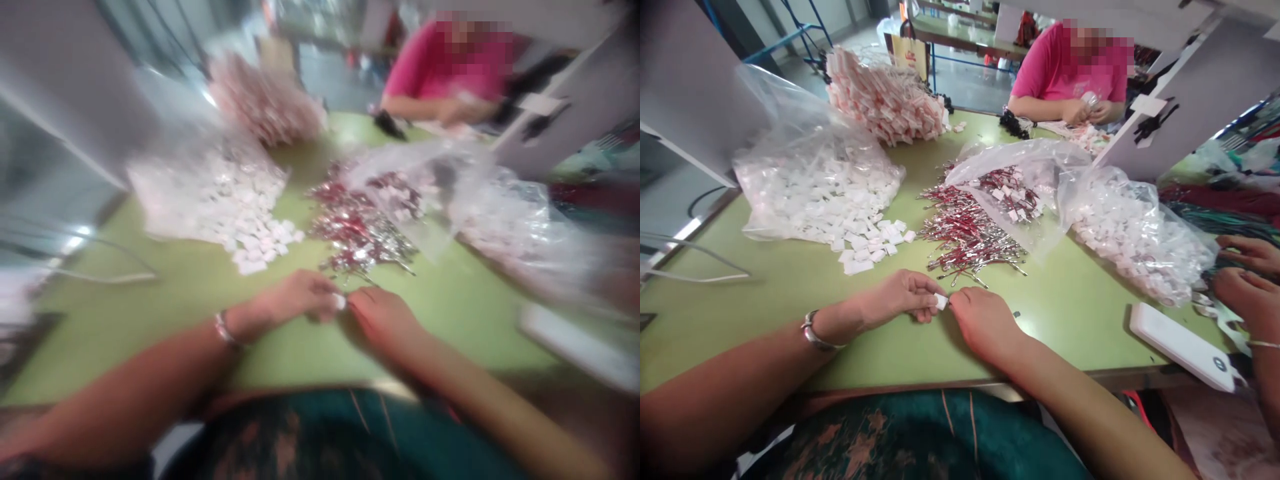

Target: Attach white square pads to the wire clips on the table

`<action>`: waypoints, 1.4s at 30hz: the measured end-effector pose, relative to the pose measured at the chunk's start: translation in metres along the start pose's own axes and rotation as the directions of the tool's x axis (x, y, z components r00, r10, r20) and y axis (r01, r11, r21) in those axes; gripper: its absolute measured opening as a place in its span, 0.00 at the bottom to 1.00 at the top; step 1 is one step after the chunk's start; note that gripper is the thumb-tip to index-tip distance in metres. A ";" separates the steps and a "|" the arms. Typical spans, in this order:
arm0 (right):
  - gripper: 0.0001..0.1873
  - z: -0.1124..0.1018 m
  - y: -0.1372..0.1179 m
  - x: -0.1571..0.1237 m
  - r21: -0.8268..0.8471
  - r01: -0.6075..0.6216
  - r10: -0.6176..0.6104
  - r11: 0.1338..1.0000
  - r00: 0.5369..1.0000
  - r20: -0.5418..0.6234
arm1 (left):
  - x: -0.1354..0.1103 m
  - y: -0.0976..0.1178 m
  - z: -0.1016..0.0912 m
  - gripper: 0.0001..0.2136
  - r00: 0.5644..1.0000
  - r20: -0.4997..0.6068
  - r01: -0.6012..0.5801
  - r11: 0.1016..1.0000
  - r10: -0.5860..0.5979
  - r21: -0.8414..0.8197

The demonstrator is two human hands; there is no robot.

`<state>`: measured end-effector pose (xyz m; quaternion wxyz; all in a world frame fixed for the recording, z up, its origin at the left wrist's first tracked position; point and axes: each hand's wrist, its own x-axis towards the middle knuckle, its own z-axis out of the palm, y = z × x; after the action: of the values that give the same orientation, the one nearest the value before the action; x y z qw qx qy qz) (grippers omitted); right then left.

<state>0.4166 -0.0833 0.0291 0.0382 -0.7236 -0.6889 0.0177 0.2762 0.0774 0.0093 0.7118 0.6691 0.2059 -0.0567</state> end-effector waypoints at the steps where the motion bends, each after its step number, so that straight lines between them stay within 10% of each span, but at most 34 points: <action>1: 0.05 0.000 -0.001 0.001 -0.018 -0.001 0.001 1.000 1.000 0.015 | 0.000 0.000 0.001 0.17 1.000 0.006 0.000 1.000 0.000 0.015; 10: 0.11 0.006 0.005 0.000 0.335 0.040 -0.027 0.941 0.999 -0.045 | -0.006 0.013 -0.002 0.17 0.993 0.111 0.017 0.994 -0.029 0.105; 16: 0.10 -0.019 0.028 0.016 0.403 0.059 -0.008 0.913 0.992 -0.127 | -0.021 0.029 -0.008 0.10 0.963 0.267 -0.171 0.861 0.043 0.479; 19: 0.09 -0.027 0.045 0.034 0.180 -0.031 0.077 0.983 0.963 -0.258 | -0.020 0.030 -0.025 0.10 0.979 0.028 -0.180 0.795 0.201 0.580; 22: 0.08 -0.023 0.057 0.053 -0.011 -0.097 0.093 0.995 0.976 -0.197 | -0.009 0.023 -0.042 0.12 0.783 -0.356 -0.045 0.618 0.510 0.785; 24: 0.08 -0.015 0.060 0.065 -0.039 -0.100 0.094 0.994 0.986 -0.140 | 0.001 0.017 -0.050 0.12 0.668 -0.349 0.047 0.430 0.658 0.902; 30: 0.11 0.003 0.057 0.097 0.043 -0.127 0.134 0.991 0.966 -0.220 | 0.023 0.002 -0.060 0.13 0.729 -0.211 0.129 0.173 0.651 0.977; 42: 0.10 -0.010 0.045 0.067 -0.009 -0.128 0.118 0.992 0.939 -0.322 | 0.016 -0.004 -0.077 0.13 0.729 -0.232 0.033 0.306 0.644 0.952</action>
<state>0.4651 -0.0185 0.0370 0.1377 -0.7590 -0.6271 -0.1080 0.2728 0.1552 -0.0019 0.1109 0.9531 0.2039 0.1943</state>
